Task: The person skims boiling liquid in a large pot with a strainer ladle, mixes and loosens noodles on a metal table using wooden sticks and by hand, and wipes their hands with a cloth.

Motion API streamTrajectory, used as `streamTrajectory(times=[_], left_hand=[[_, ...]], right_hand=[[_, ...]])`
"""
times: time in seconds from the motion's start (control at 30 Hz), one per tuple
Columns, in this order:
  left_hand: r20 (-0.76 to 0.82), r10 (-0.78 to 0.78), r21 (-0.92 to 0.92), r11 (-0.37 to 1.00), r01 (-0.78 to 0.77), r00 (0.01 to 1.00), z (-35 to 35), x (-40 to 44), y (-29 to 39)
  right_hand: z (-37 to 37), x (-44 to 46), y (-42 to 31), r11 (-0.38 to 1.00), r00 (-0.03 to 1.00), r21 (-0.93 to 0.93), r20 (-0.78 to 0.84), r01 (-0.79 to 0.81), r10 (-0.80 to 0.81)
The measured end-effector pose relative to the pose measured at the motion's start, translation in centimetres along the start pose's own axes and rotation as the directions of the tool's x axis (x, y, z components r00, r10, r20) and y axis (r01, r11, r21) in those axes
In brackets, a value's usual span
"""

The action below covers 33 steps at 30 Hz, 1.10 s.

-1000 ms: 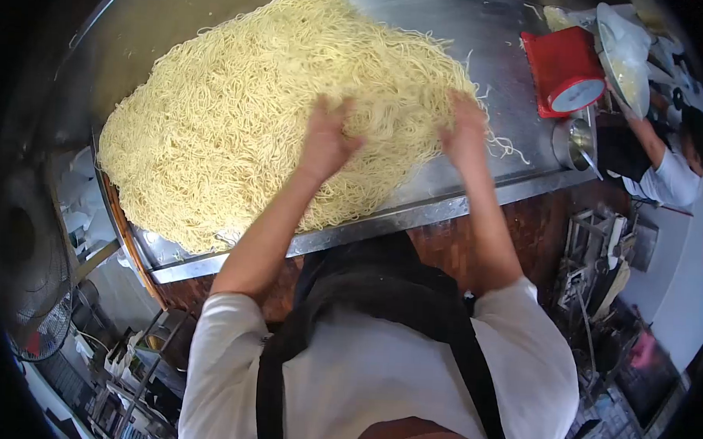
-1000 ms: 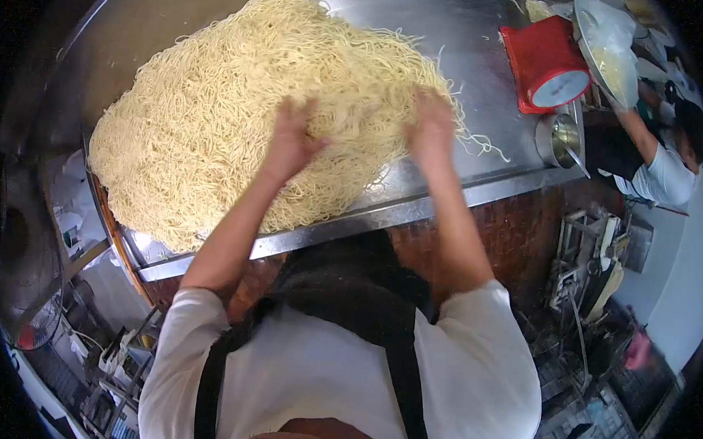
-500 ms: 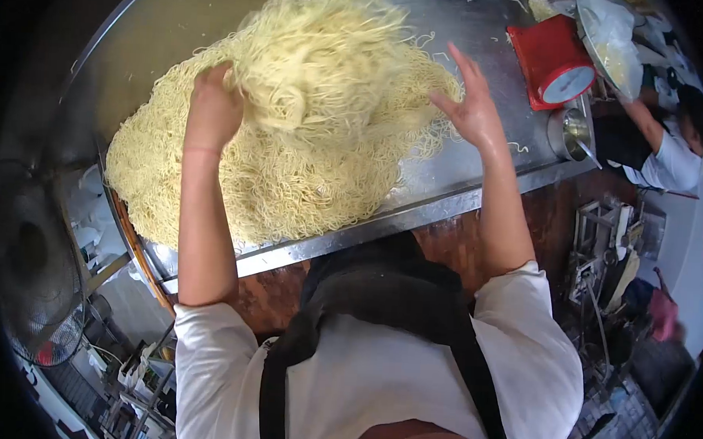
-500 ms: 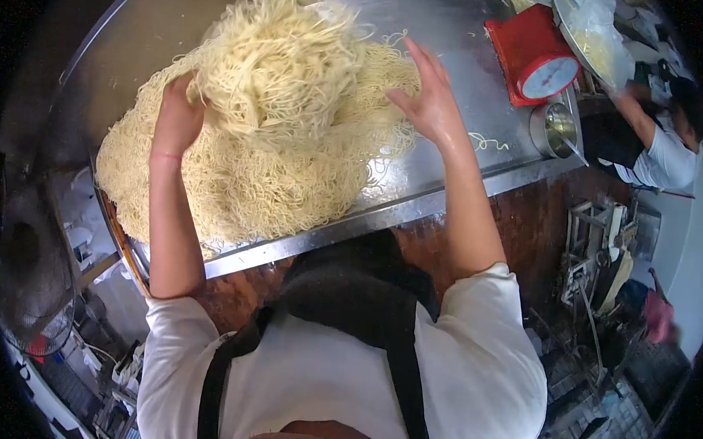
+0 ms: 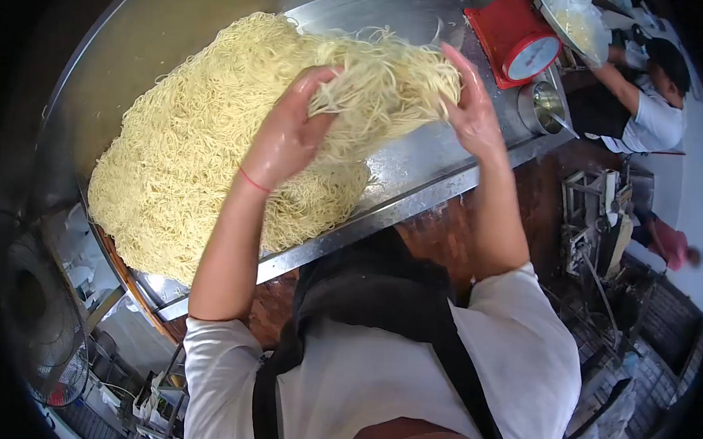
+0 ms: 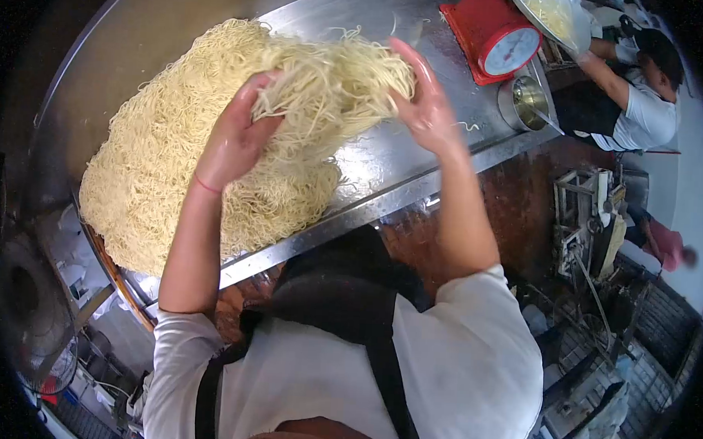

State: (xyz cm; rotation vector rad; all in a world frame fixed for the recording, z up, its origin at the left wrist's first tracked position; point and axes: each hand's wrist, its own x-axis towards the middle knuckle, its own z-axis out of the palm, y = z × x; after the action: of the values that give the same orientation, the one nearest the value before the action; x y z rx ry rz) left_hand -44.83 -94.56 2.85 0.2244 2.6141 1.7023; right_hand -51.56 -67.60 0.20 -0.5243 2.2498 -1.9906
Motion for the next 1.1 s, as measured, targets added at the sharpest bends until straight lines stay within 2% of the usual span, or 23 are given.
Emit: streamTrajectory(times=[0.07, 0.13, 0.17, 0.2, 0.27, 0.3, 0.33, 0.37, 0.4, 0.43, 0.5, 0.53, 0.57, 0.6, 0.67, 0.7, 0.77, 0.83, 0.9, 0.97, 1.03, 1.07, 1.1], left_hand=[[0.105, -0.014, 0.377, 0.926, -0.027, 0.994, -2.5, -0.9, -4.2], [-0.068, -0.229, 0.433, 0.870, 0.235, 0.971, -3.9, -2.8, -6.6], [-0.159, -0.325, 0.441, 0.821, 0.362, 0.932, -4.0, -3.4, -7.6], [-0.195, -0.323, 0.404, 0.834, 0.376, 0.926, -3.7, -3.6, -8.7], [-0.119, -0.402, 0.235, 0.877, 0.419, 0.908, 1.5, -4.1, -11.9], [-0.076, -0.430, 0.151, 0.887, 0.437, 0.900, 4.3, -3.9, -13.1], [-0.046, -0.356, 0.280, 0.892, 0.354, 0.933, 6.5, -3.8, -13.4], [-0.005, -0.289, 0.399, 0.877, 0.266, 0.957, 8.3, -3.9, -14.0], [-0.014, -0.202, 0.272, 0.942, 0.198, 0.979, 8.9, -4.0, -15.6], [-0.100, -0.299, 0.190, 0.930, 0.314, 0.949, 7.0, -3.8, -11.9], [-0.134, -0.329, 0.012, 0.943, 0.333, 0.935, 1.6, -4.8, -6.6], [-0.150, -0.343, -0.077, 0.939, 0.335, 0.927, -1.1, -5.3, -3.9], [-0.145, -0.199, -0.208, 0.964, 0.167, 0.969, -3.3, -6.0, -4.5], [-0.125, -0.275, -0.139, 0.956, 0.258, 0.953, -5.5, -6.5, -3.7], [-0.295, -0.319, 0.299, 0.864, 0.404, 0.901, -7.7, -7.0, -5.0], [-0.394, -0.332, 0.463, 0.734, 0.497, 0.857, -7.3, -7.3, -6.9], [-0.259, -0.199, 0.500, 0.809, 0.307, 0.945, -3.4, -7.6, -12.8], [-0.200, -0.135, 0.618, 0.751, 0.232, 0.970, 4.4, -7.4, -14.8], [-0.185, -0.329, 0.276, 0.887, 0.371, 0.926, 8.9, -5.5, -11.0], [-0.174, 0.020, 0.188, 0.982, 0.013, 0.984, 9.0, -4.7, -8.3], [-0.067, 0.168, -0.012, 0.986, -0.169, 0.983, 7.4, -4.5, -3.1], [0.004, 0.150, 0.004, 0.989, -0.150, 0.989, 6.6, -5.2, -2.0], [0.076, 0.134, 0.021, 0.990, -0.136, 0.988, 5.8, -5.9, -1.1]], right_hand=[[-4.2, -2.1, 1.9, 0.868, 0.965, -0.445, 0.026, -0.221, 0.260], [-8.7, -3.7, 7.6, 0.488, 0.976, -0.858, -0.067, -0.162, 0.206], [-8.9, -4.1, 9.8, 0.473, 0.961, -0.854, -0.102, -0.217, 0.257], [-8.4, -3.9, 10.3, 0.456, 0.941, -0.847, -0.138, -0.273, 0.308], [-2.1, -2.6, 12.0, 0.280, 0.765, -0.902, -0.080, -0.328, 0.639], [1.4, -5.2, 20.8, 0.371, 0.949, -0.907, -0.082, -0.197, 0.303], [5.8, -5.3, 22.2, 0.611, 0.988, -0.777, -0.132, -0.152, 0.078], [9.0, -3.4, 18.9, 0.631, 0.937, -0.734, -0.020, -0.251, 0.350], [10.4, -1.2, 13.9, 0.620, 0.801, -0.698, 0.112, -0.358, 0.588], [9.8, -0.5, 10.5, 0.749, 0.820, -0.537, 0.168, -0.389, 0.547], [7.3, -0.6, 5.2, 0.898, 0.864, -0.147, 0.247, -0.415, 0.439], [5.5, -0.8, 3.7, 0.964, 0.915, -0.051, 0.307, -0.260, 0.263], [3.4, -0.9, 3.0, 0.995, 0.934, 0.052, 0.350, -0.090, 0.066], [1.2, -1.3, 4.6, 0.987, 0.954, -0.090, 0.258, -0.132, 0.152], [-1.1, -3.1, 11.9, 0.904, 0.961, -0.351, 0.037, -0.244, 0.274], [0.4, -4.6, 15.5, 0.896, 0.936, -0.294, 0.006, -0.334, 0.351], [6.6, -5.9, 19.9, 0.857, 0.890, -0.252, -0.035, -0.449, 0.455], [13.5, -5.6, 18.3, 0.809, 0.879, -0.364, -0.063, -0.461, 0.473], [12.9, -3.1, 16.1, 0.786, 0.828, -0.292, -0.033, -0.544, 0.560], [8.4, -2.8, 13.1, 0.885, 0.882, 0.013, 0.090, -0.465, 0.462], [2.8, -3.0, 6.6, 0.832, 0.853, 0.258, -0.049, -0.492, 0.520], [0.1, -3.6, 4.8, 0.906, 0.911, 0.206, -0.110, -0.371, 0.398], [-3.6, -4.3, 6.8, 0.891, 0.900, 0.292, -0.162, -0.347, 0.404]])
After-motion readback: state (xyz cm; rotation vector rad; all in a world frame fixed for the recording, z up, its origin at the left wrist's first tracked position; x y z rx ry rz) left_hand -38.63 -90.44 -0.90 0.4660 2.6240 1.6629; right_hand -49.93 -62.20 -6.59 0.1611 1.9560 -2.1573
